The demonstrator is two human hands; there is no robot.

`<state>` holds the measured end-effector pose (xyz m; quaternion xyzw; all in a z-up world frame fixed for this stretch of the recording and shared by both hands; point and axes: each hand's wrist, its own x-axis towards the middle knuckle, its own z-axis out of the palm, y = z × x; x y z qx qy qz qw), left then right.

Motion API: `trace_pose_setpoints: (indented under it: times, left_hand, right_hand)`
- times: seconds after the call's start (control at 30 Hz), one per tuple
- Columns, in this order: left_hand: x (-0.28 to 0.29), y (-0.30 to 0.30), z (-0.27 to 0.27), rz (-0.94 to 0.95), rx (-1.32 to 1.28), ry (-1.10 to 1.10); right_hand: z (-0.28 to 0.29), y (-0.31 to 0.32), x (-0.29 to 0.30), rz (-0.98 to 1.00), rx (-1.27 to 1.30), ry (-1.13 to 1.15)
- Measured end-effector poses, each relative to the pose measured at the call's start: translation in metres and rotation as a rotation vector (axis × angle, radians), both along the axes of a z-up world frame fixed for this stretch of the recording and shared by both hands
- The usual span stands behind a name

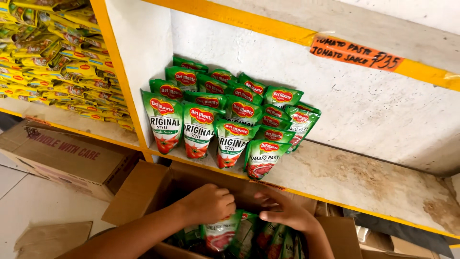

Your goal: Stocking and organizing tomato sauce and paste pouches on a grocery store shelf.

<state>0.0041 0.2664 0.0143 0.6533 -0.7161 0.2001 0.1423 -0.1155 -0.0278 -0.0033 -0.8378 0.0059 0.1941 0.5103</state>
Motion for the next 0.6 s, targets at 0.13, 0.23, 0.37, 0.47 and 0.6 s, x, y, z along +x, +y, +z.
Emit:
trace_pose_setpoints:
  times: [0.13,0.23,0.37,0.47,0.6]
  left_hand:
    - [-0.017,-0.020,0.059,-0.034,-0.091,-0.002]
    - [-0.018,-0.049,0.090,-0.015,-0.168,-0.029]
    - [-0.018,-0.107,0.135,0.036,-0.265,-0.071]
    - [-0.012,-0.165,0.161,0.085,-0.365,-0.097]
    - [-0.004,-0.242,0.173,0.185,-0.264,0.000]
  right_hand:
    - [0.027,-0.018,-0.014,0.079,0.334,-0.037]
    - [0.038,-0.023,-0.023,0.040,0.450,-0.021]
    - [0.032,-0.036,-0.021,-0.142,0.535,-0.093]
    - [0.024,-0.049,-0.016,-0.510,0.431,-0.360]
    - [0.017,-0.060,-0.012,-0.874,0.504,-0.723]
